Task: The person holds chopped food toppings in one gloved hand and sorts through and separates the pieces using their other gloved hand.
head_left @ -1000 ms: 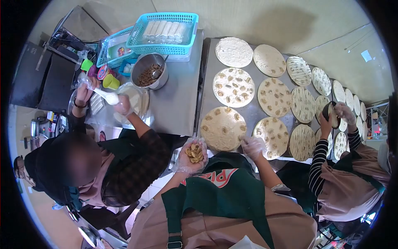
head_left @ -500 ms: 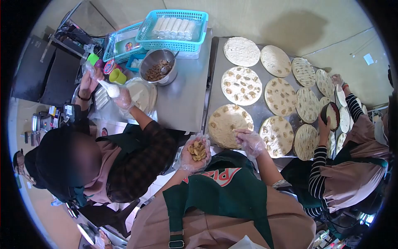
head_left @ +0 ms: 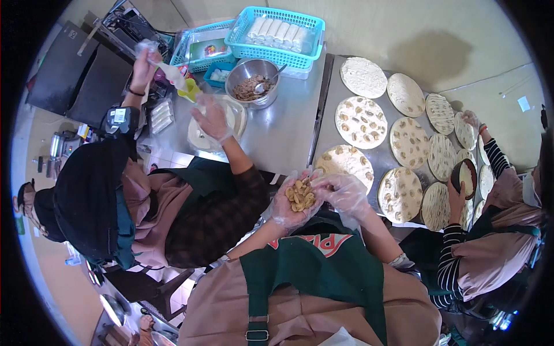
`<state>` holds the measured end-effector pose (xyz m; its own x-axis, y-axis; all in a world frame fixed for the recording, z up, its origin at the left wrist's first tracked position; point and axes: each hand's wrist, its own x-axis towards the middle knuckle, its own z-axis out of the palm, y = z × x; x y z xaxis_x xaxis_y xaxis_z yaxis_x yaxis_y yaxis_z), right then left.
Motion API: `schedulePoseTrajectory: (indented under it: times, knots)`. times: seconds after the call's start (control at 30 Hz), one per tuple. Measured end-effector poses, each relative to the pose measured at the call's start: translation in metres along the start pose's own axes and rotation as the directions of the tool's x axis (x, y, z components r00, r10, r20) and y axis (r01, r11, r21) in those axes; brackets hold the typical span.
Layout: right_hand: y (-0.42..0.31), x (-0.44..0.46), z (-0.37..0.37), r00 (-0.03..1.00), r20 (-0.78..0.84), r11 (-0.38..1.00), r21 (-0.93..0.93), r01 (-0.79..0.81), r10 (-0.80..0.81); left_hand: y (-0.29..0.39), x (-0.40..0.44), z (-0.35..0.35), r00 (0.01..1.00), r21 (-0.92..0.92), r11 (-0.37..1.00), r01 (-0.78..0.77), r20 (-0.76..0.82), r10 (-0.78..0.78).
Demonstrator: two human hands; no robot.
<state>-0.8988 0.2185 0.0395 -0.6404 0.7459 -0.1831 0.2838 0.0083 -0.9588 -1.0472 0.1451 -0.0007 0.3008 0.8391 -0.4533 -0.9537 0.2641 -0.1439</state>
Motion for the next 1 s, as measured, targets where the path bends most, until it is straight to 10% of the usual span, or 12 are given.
schedulePoseTrajectory:
  times: [0.03,0.27,0.47,0.53,0.6,0.7,0.77,1.0]
  knots:
    - [-0.002,0.001,0.004,0.972,-0.005,0.932,-0.288,0.223,-0.234,-0.001,-0.001,0.001,1.000,-0.017,1.000,0.011,0.004,-0.011]
    - [0.004,0.001,0.036,0.980,0.003,0.733,-0.663,0.152,-0.200,0.003,0.005,-0.029,0.972,-0.118,0.986,0.114,0.218,-0.086]
    - [0.005,-0.014,0.037,0.937,-0.227,0.901,-0.403,0.159,-0.267,0.006,-0.003,-0.032,0.997,0.034,0.998,-0.056,-0.051,0.057]
    - [0.017,-0.015,0.026,0.878,-0.288,0.914,0.257,-0.313,0.382,0.006,-0.012,-0.025,0.994,-0.071,0.997,-0.024,-0.105,0.017]
    - [0.067,-0.010,0.013,0.853,-0.325,0.887,0.362,-0.287,0.409,0.008,-0.015,-0.025,0.990,-0.070,0.997,-0.036,-0.137,0.026]
    - [0.123,0.002,0.005,0.785,-0.471,0.904,0.070,-0.422,0.402,0.009,-0.020,-0.021,0.983,-0.065,0.996,-0.061,-0.175,0.049]
    - [0.135,0.005,0.006,0.908,-0.378,0.717,-0.581,-0.385,0.181,0.008,-0.022,-0.021,0.980,-0.060,0.995,-0.077,-0.186,0.065]
    - [0.123,0.028,0.025,0.952,-0.287,0.552,-0.779,-0.298,0.109,0.008,-0.029,-0.023,0.975,-0.121,0.986,-0.117,-0.203,0.091]
